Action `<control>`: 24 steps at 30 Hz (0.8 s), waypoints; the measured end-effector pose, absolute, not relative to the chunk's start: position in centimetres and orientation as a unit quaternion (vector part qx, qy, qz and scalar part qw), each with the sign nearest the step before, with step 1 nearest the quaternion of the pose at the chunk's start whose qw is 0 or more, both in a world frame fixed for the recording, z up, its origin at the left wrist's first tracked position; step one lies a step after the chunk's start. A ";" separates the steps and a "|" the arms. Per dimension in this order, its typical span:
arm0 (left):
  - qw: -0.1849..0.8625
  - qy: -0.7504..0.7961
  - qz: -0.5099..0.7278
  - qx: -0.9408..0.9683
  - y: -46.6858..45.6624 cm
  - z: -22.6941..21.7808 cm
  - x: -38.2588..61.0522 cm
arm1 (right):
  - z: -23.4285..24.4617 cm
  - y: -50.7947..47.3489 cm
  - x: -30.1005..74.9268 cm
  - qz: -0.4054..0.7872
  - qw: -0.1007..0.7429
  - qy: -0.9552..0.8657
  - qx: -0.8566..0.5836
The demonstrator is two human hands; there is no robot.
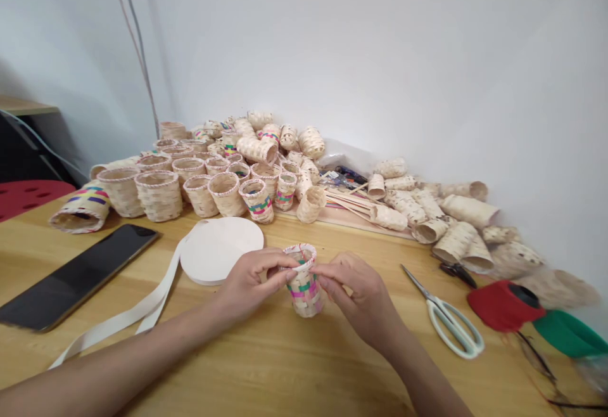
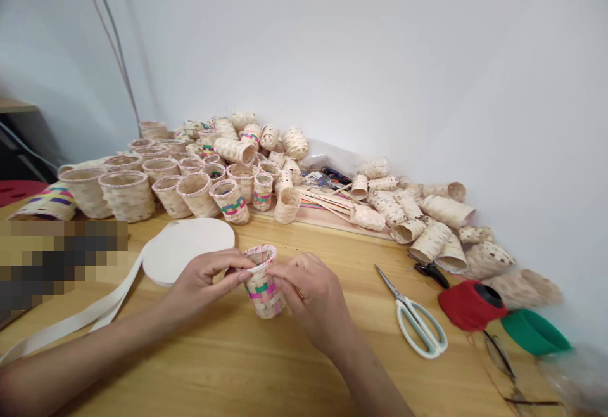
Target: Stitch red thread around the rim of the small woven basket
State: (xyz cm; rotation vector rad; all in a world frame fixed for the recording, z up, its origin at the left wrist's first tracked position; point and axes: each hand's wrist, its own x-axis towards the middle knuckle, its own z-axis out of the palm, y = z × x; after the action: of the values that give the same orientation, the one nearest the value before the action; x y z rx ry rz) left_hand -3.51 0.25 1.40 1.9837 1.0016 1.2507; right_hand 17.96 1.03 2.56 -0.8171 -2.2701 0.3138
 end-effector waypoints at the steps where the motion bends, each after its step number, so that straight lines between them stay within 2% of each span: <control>1: 0.291 0.377 0.468 0.744 0.2 1.4 -3.5 | 2.5 1.0 18.0 0.123 0.346 -0.874 -0.318; 17: 0.289 0.371 0.463 0.751 0.2 1.5 -3.4 | 2.8 0.8 17.9 0.111 0.347 -0.869 -0.335; 24: 0.207 0.343 0.467 0.789 -0.1 1.5 -3.4 | 2.9 0.5 17.8 0.084 0.342 -0.875 -0.333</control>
State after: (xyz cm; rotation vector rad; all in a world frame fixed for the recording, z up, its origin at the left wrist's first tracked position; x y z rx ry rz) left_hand -3.43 -0.05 1.52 2.1967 0.9548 1.3002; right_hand 17.79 0.47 2.87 -0.8649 -2.2746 0.2191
